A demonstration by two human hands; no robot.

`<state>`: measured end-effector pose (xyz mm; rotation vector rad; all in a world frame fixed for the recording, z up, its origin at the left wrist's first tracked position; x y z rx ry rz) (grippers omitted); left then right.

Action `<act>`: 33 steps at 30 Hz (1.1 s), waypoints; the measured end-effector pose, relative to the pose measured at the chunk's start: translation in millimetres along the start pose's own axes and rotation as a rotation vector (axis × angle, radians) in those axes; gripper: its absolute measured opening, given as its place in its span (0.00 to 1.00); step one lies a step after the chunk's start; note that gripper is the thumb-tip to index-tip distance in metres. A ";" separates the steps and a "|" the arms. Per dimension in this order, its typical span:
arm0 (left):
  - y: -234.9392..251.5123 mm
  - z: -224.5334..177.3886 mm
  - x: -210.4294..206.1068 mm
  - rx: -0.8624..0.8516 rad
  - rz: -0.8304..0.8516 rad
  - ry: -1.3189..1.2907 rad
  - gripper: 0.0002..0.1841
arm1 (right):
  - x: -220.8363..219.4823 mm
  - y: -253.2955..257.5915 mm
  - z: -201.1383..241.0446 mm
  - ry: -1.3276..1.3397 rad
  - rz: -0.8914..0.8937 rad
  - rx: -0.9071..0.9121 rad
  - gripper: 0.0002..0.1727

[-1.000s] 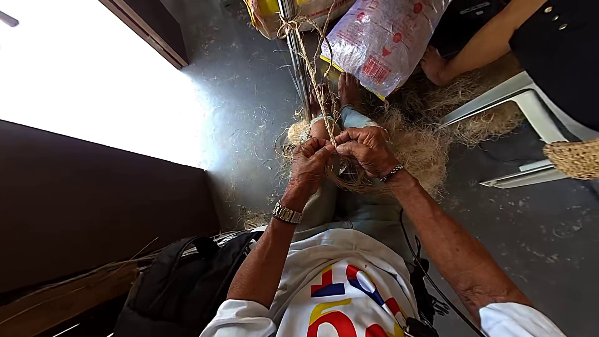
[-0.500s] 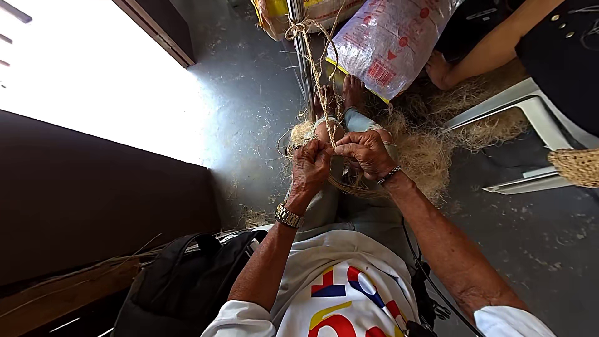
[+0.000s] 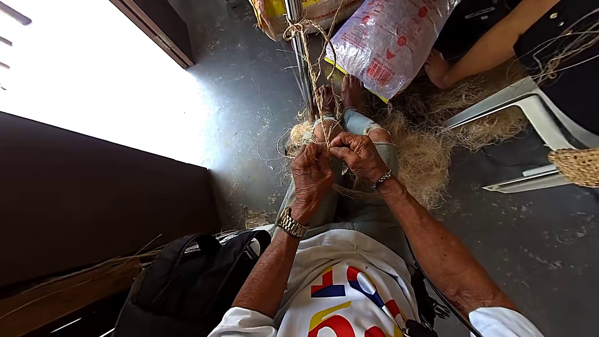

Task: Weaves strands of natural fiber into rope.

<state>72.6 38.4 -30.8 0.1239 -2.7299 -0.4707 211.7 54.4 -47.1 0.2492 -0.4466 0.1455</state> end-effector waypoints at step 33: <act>6.3 38.5 -46.5 0.644 0.292 -1.006 0.10 | -12.8 -13.7 -30.5 0.778 0.000 -0.446 0.10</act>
Point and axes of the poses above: each hand's wrist, its own y-axis towards the middle knuckle, its own x-axis out of the back of the hand, z = x × y, the point moved 9 cm from there along y, towards the middle knuckle, and after that the axes turned 13 degrees about -y, right-handed, at the moved point
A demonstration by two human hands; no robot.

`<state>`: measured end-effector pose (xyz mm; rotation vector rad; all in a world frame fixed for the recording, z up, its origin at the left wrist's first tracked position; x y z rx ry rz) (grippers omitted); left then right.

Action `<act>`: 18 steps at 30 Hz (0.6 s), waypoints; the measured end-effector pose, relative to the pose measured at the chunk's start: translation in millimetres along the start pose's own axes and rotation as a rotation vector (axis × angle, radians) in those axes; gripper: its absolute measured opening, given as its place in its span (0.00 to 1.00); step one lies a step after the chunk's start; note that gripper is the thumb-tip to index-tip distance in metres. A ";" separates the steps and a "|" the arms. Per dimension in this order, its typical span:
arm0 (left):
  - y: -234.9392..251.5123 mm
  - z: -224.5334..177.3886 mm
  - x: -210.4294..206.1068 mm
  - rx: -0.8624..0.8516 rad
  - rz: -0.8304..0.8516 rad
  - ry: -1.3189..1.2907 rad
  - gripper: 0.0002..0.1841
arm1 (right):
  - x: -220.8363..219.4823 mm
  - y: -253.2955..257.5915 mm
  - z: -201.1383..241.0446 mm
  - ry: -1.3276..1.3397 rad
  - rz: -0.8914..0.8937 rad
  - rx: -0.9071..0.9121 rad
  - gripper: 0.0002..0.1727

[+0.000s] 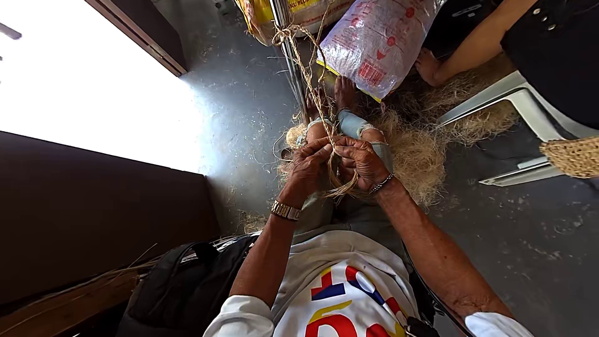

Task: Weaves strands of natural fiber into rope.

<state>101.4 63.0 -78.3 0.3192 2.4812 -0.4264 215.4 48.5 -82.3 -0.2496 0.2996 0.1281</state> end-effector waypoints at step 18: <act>-0.3 5.0 -6.0 0.000 0.114 -0.214 0.07 | -8.8 -2.4 -1.1 0.095 -0.036 0.027 0.08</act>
Point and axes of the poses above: each hand's wrist, its own y-axis towards the middle knuckle, its own x-axis out of the back of the hand, z = x × y, the point moved 9 cm from there along y, towards the middle knuckle, and after that the axes turned 13 degrees about -y, right-handed, at the moved point
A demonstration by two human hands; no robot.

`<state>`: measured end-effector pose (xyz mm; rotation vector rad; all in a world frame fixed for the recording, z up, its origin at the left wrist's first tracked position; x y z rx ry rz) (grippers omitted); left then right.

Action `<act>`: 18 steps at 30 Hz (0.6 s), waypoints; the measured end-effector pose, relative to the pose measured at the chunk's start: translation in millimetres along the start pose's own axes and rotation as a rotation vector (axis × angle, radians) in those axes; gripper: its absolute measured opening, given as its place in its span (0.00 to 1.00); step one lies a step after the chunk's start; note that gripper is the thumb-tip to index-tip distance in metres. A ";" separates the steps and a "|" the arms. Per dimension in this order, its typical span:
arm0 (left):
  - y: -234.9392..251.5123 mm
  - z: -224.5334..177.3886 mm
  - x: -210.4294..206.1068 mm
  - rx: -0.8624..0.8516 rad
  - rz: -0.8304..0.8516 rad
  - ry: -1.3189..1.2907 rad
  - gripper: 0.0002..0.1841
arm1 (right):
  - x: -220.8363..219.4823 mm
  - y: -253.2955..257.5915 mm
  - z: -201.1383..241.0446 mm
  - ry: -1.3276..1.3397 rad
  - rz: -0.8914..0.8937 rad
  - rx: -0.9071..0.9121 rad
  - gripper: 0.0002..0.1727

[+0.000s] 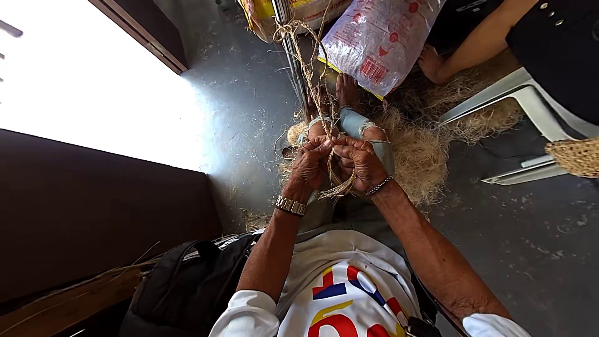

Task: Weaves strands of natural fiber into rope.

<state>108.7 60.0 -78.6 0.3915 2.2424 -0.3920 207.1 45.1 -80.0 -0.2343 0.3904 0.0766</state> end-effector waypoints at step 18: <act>1.3 -6.6 -0.5 0.016 0.025 -0.057 0.16 | -0.9 1.0 5.9 -0.138 0.021 0.094 0.09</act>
Point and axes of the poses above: each hand's wrist, its own y-axis towards the middle knuckle, its own x-axis out of the back of the hand, z = x × y, the point moved 9 cm from there along y, towards the middle knuckle, and after that the axes turned 13 degrees about -y, right-handed, at the moved point
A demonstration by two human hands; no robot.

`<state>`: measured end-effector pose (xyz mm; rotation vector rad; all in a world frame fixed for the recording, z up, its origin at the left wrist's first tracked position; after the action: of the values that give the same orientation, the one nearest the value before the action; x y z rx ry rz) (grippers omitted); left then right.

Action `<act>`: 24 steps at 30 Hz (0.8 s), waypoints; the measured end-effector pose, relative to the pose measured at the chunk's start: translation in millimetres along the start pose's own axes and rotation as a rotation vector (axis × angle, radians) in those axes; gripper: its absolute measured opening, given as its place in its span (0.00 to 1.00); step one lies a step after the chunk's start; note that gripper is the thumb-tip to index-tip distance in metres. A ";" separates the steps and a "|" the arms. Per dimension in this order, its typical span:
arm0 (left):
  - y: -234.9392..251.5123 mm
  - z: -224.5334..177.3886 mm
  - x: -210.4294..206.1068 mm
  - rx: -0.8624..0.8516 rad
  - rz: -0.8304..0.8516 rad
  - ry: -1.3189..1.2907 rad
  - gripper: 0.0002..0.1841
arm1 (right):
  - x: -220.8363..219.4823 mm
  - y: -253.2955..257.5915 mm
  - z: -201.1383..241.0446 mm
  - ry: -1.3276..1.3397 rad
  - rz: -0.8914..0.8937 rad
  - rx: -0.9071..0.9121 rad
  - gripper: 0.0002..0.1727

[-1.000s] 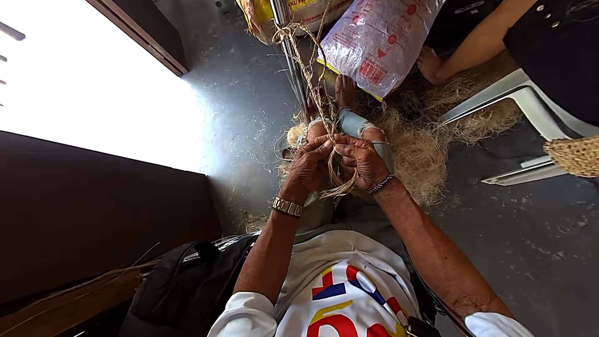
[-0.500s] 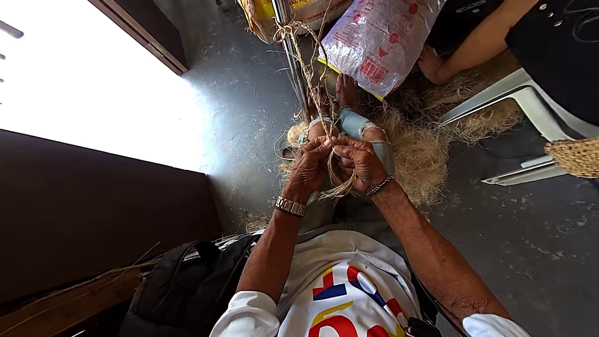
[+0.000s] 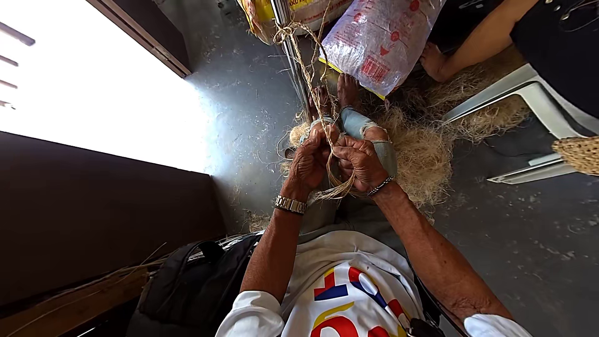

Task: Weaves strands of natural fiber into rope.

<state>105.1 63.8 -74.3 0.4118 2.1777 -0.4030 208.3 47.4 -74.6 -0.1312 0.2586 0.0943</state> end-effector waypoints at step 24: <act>16.0 -6.5 2.4 -0.027 -0.126 0.047 0.16 | 1.8 1.9 2.7 -0.075 -0.002 0.031 0.08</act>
<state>105.9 81.2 -74.7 0.2721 2.2598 -0.4366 210.5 49.8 -72.8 -0.0965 0.1849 0.0929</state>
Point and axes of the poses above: each hand's wrist, its own y-axis towards the middle knuckle, its own x-axis out of the back of the hand, z = x × y, the point moved 9 cm from there along y, towards the middle knuckle, and after that the axes turned 13 degrees about -y, right-handed, at the moved point
